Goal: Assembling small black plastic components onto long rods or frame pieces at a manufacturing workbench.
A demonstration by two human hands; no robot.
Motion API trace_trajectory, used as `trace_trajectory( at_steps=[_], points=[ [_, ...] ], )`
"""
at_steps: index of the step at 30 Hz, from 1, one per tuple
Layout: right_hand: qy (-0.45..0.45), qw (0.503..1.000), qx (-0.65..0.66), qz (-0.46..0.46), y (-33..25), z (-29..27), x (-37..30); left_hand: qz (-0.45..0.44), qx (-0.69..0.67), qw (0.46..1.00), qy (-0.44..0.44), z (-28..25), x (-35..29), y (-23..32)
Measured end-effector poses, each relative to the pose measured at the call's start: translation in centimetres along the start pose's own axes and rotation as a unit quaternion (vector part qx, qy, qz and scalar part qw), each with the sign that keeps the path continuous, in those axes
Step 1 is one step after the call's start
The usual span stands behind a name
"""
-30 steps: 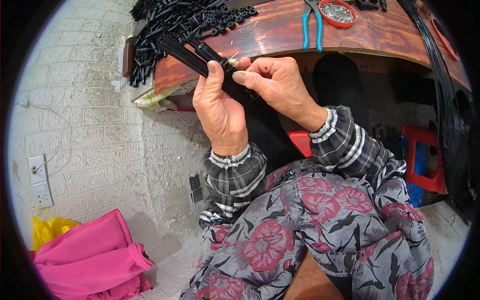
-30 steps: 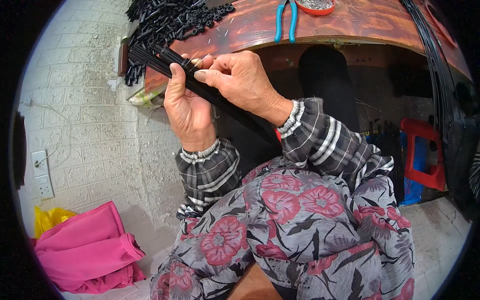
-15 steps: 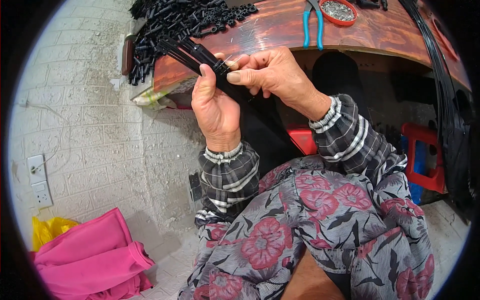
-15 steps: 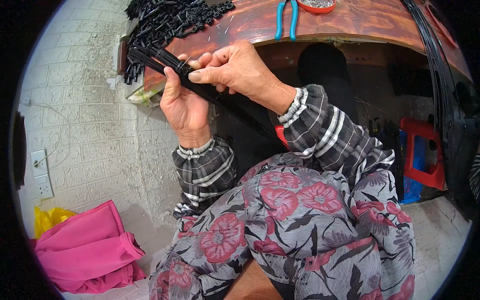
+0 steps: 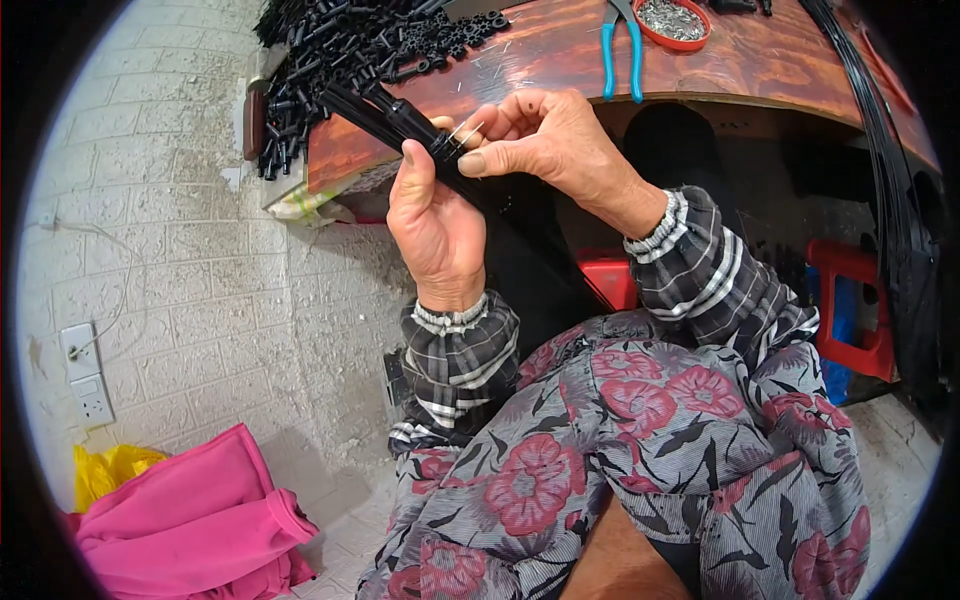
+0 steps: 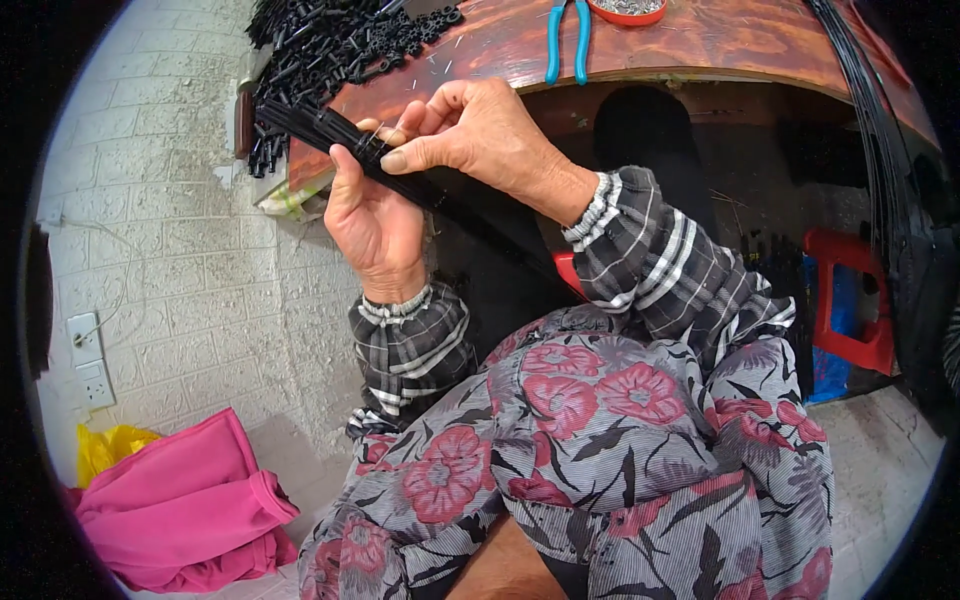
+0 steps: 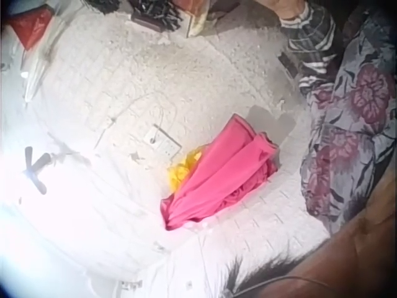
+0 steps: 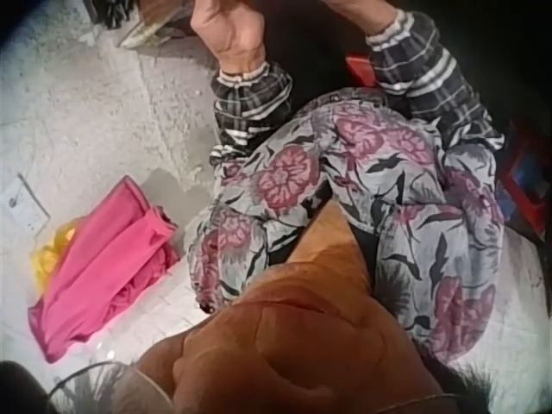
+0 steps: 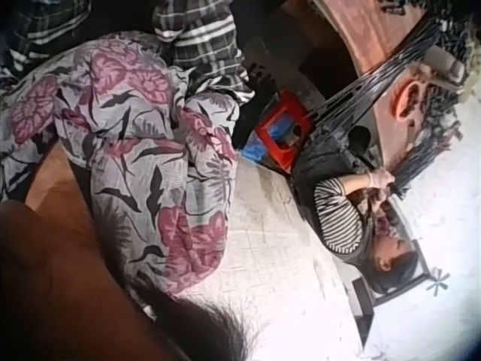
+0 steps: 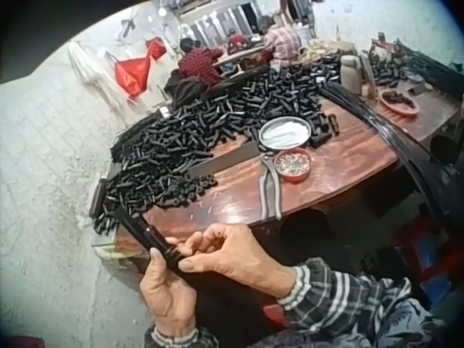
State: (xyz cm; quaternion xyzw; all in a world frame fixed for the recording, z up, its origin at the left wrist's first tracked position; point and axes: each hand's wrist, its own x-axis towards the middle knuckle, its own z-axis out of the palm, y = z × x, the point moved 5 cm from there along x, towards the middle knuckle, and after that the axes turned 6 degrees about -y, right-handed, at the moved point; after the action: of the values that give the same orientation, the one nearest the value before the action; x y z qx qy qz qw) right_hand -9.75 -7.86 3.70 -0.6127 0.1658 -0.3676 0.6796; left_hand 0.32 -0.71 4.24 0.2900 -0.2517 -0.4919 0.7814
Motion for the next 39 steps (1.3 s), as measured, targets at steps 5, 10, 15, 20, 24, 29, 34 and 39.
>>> trace_trajectory(
  at_steps=[5, 10, 15, 20, 24, 29, 34, 39],
  points=[
    [-0.002, 0.995, -0.023, -0.101, -2.2, -0.4, 0.0, -0.033, 0.024, 0.999, -0.016, 0.9, -0.2, 0.8],
    [-0.123, 0.992, 0.000, -0.008, -2.2, 0.0, 0.0, -0.097, 0.005, 0.993, -0.069, 1.6, -1.0, 0.5],
    [-0.153, 0.982, -0.040, -0.100, -2.2, 0.2, 0.2, -0.087, 0.017, 0.983, -0.163, 1.8, -1.1, 0.3],
    [-0.170, 0.976, -0.034, -0.131, -2.4, 0.5, 0.0, -0.068, 0.046, 0.995, -0.058, -1.4, -0.6, -0.6],
    [-0.151, 0.970, -0.009, -0.191, -2.4, 0.3, -0.1, -0.056, 0.029, 0.982, -0.179, 0.7, -0.8, -1.4],
    [-0.131, 0.976, 0.029, -0.173, -1.3, 0.1, 0.1, -0.044, -0.047, 0.976, -0.207, 1.1, -0.9, -2.5],
    [-0.111, 0.980, 0.045, -0.160, -1.1, 0.9, -0.4, -0.040, -0.086, 0.976, -0.196, 1.1, -1.1, -2.5],
    [-0.096, 0.988, 0.087, -0.082, -0.8, 1.2, -0.8, 0.021, -0.009, 0.996, -0.087, 0.2, -1.4, -1.9]
  ],
)
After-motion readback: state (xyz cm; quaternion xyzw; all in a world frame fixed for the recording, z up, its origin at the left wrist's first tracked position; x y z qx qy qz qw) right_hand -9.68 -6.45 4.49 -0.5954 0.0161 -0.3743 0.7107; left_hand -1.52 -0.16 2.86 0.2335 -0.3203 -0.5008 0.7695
